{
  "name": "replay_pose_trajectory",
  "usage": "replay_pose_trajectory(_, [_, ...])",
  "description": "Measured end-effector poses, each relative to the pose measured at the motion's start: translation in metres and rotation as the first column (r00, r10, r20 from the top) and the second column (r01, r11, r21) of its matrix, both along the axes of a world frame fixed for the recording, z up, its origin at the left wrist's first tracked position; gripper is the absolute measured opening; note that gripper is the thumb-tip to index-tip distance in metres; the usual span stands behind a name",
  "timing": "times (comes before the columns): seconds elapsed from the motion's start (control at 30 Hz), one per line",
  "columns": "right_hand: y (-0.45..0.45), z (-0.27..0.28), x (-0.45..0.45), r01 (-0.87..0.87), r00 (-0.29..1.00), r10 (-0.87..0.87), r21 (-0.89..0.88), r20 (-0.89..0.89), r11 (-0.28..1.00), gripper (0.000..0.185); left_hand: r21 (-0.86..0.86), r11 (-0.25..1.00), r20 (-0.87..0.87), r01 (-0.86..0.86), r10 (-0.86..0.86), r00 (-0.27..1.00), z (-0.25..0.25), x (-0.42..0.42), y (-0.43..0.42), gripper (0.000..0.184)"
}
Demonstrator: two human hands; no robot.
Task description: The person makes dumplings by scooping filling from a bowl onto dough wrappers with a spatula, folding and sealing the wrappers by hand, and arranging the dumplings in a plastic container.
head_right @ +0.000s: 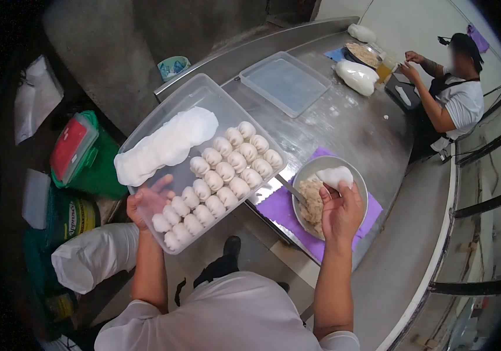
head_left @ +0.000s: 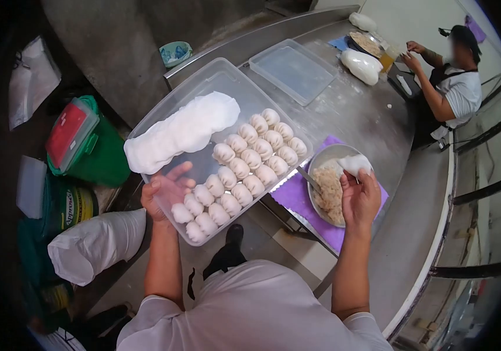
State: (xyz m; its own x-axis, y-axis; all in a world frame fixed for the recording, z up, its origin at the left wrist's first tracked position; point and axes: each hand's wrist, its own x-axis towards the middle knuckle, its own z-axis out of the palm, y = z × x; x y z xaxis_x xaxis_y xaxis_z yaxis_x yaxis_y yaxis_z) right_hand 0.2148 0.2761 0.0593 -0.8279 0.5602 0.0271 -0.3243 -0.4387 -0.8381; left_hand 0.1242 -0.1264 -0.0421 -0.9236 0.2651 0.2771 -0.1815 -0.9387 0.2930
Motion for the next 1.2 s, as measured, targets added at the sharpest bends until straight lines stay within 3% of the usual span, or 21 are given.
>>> replay_pose_trajectory(0.13, [-0.016, 0.009, -0.006, -0.019, 1.000, 0.017, 0.089, 0.020, 0.996, 0.028, -0.042, 0.998, 0.101, -0.041, 0.045, 0.994, -0.039, -0.041, -0.001, 0.055])
replay_pose_trajectory(0.33, [-0.032, 0.019, 0.013, -0.035, 0.998, 0.026, 0.147, 0.064, 0.989, 0.029, -0.159, 0.987, 0.276, -0.011, 0.056, 0.960, -0.072, -0.080, 0.028, 0.069])
replay_pose_trajectory(0.53, [-0.044, 0.014, 0.027, -0.033, 0.987, 0.012, 0.124, 0.161, 0.992, 0.031, -0.314, 0.949, 0.355, 0.007, 0.111, 0.928, -0.084, -0.120, 0.063, 0.047])
replay_pose_trajectory(0.63, [-0.039, 0.010, 0.032, -0.045, 0.985, 0.029, 0.091, 0.168, 0.995, 0.032, -0.573, 0.820, 0.450, 0.011, 0.303, 0.840, -0.067, -0.128, 0.085, 0.034])
replay_pose_trajectory(0.67, [-0.036, 0.007, 0.033, -0.081, 0.986, 0.070, 0.067, 0.150, 0.994, 0.033, -0.579, 0.815, 0.442, 0.004, 0.310, 0.841, -0.069, -0.133, 0.088, 0.034])
replay_pose_trajectory(0.73, [-0.030, 0.000, 0.033, -0.125, 0.986, 0.120, 0.042, 0.119, 0.991, 0.034, -0.821, 0.568, 0.344, 0.056, 0.413, 0.843, -0.069, -0.143, 0.095, 0.043])
replay_pose_trajectory(0.77, [-0.029, -0.003, 0.029, -0.163, 0.982, 0.161, 0.023, 0.097, 0.986, 0.034, -0.924, 0.352, 0.292, 0.151, 0.392, 0.872, -0.067, -0.144, 0.092, 0.053])
replay_pose_trajectory(0.8, [-0.028, -0.005, 0.026, -0.201, 0.977, 0.200, 0.002, 0.077, 0.980, 0.035, -0.927, 0.349, 0.282, 0.140, 0.398, 0.873, -0.062, -0.147, 0.093, 0.053])
replay_pose_trajectory(0.87, [-0.026, -0.005, 0.019, -0.205, 0.976, 0.205, -0.007, 0.073, 0.979, 0.034, -0.955, 0.041, 0.290, 0.294, 0.345, 0.893, -0.055, -0.150, 0.097, 0.061])
replay_pose_trajectory(1.0, [-0.030, -0.008, 0.004, -0.218, 0.969, 0.215, 0.011, 0.122, 0.976, 0.035, -0.969, 0.049, 0.243, 0.243, 0.375, 0.895, -0.045, -0.156, 0.109, 0.064])
replay_pose_trajectory(1.07, [-0.035, -0.011, -0.007, -0.234, 0.965, 0.231, 0.012, 0.125, 0.972, 0.035, -0.982, 0.145, 0.170, 0.122, 0.392, 0.904, -0.047, -0.158, 0.113, 0.061])
replay_pose_trajectory(1.2, [-0.054, -0.010, -0.040, -0.266, 0.958, 0.260, 0.045, 0.118, 0.963, 0.035, -0.971, 0.047, 0.238, 0.234, 0.283, 0.929, -0.031, -0.159, 0.096, 0.054])
